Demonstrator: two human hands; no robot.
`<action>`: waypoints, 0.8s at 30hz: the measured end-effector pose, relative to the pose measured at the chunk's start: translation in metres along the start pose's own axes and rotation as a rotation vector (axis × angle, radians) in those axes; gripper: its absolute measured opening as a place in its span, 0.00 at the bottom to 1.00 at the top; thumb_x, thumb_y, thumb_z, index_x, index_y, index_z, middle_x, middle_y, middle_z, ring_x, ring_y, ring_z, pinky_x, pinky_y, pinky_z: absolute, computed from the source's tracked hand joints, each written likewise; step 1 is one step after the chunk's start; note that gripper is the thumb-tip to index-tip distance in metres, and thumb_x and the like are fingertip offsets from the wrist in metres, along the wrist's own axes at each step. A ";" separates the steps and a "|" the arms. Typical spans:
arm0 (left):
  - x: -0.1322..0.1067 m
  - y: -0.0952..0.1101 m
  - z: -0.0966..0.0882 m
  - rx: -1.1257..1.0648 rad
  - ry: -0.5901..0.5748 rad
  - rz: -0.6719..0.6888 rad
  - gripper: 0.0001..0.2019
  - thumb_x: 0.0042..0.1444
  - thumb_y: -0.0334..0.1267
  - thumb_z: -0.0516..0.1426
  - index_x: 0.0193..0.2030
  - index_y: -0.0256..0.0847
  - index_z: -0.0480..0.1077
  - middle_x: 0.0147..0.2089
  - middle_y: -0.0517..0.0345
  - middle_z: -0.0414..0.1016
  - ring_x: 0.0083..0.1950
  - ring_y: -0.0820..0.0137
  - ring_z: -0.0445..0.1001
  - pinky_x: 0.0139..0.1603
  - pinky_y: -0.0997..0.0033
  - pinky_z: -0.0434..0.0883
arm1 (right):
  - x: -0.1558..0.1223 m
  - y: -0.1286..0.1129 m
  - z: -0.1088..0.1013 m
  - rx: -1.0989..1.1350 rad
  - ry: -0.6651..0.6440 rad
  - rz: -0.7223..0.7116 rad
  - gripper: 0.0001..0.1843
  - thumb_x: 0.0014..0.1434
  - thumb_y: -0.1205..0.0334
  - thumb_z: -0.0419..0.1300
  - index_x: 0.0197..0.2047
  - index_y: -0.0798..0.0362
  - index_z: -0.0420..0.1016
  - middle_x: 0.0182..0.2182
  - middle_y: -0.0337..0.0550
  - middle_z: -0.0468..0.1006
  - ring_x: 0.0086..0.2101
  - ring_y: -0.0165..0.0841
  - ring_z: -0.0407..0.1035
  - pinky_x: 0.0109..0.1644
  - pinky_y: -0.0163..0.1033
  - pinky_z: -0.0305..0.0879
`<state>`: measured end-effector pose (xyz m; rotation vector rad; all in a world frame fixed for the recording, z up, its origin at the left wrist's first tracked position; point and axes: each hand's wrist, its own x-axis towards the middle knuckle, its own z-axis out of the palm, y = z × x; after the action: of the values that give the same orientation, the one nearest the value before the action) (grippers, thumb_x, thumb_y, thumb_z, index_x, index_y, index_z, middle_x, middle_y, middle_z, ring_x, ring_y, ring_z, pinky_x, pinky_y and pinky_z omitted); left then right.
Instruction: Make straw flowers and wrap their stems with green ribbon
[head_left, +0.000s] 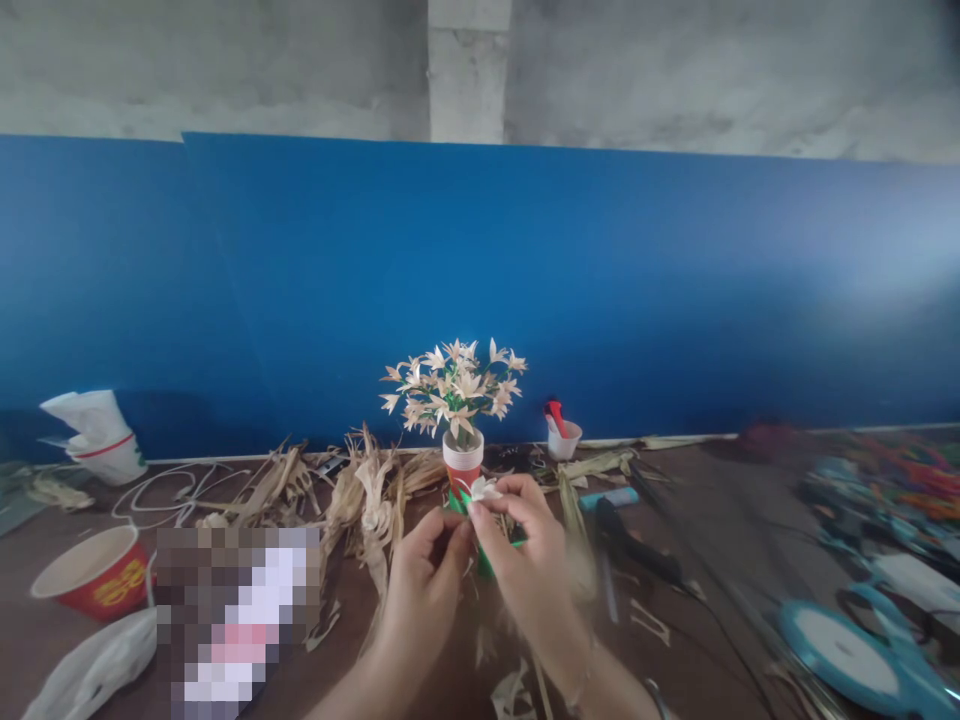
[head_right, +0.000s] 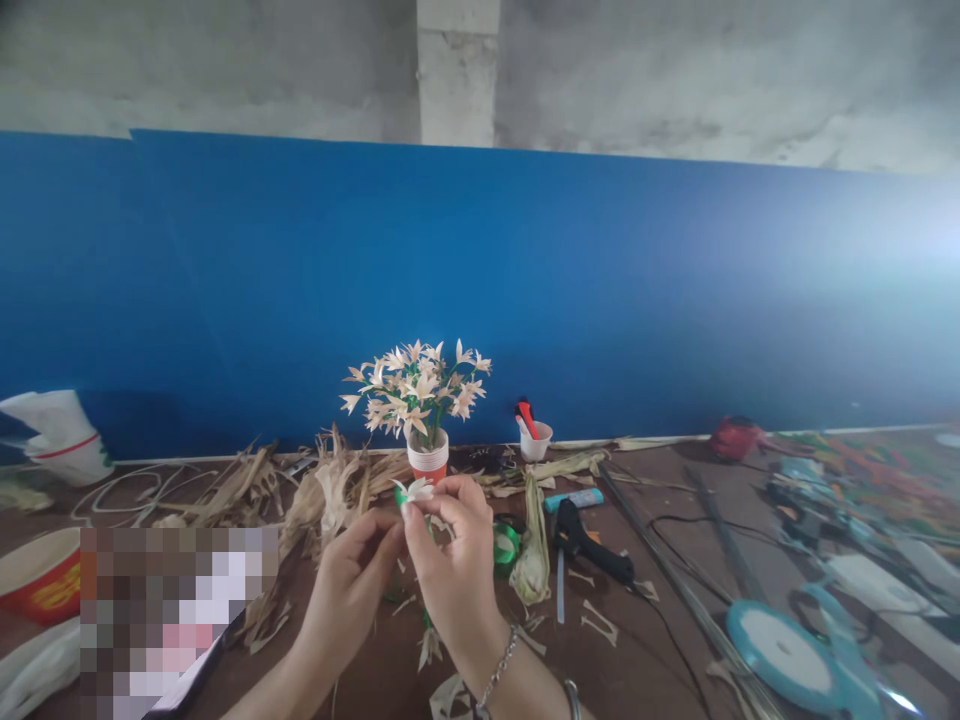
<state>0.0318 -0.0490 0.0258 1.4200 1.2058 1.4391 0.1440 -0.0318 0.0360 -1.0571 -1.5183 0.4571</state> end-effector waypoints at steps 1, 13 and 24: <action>0.000 0.000 0.000 0.008 -0.002 0.009 0.11 0.55 0.42 0.55 0.29 0.38 0.71 0.24 0.61 0.69 0.26 0.74 0.62 0.26 0.78 0.61 | 0.000 0.001 0.000 -0.015 0.012 -0.013 0.08 0.56 0.62 0.57 0.26 0.52 0.72 0.33 0.41 0.69 0.35 0.33 0.66 0.40 0.37 0.62; -0.003 -0.002 0.007 -0.012 0.013 0.013 0.10 0.54 0.40 0.55 0.30 0.37 0.73 0.25 0.60 0.71 0.27 0.73 0.66 0.28 0.77 0.64 | -0.006 0.003 0.005 0.005 0.043 -0.025 0.07 0.57 0.64 0.54 0.28 0.53 0.70 0.36 0.44 0.67 0.39 0.35 0.65 0.42 0.39 0.62; 0.013 0.010 -0.014 0.094 0.113 0.029 0.10 0.50 0.42 0.58 0.36 0.39 0.71 0.29 0.59 0.72 0.22 0.75 0.65 0.20 0.77 0.61 | 0.020 0.005 -0.020 0.063 -0.226 0.038 0.08 0.57 0.64 0.54 0.26 0.54 0.68 0.34 0.41 0.67 0.35 0.32 0.65 0.39 0.36 0.61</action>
<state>0.0173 -0.0405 0.0398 1.4412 1.3439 1.5173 0.1660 -0.0181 0.0486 -1.0127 -1.6722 0.6652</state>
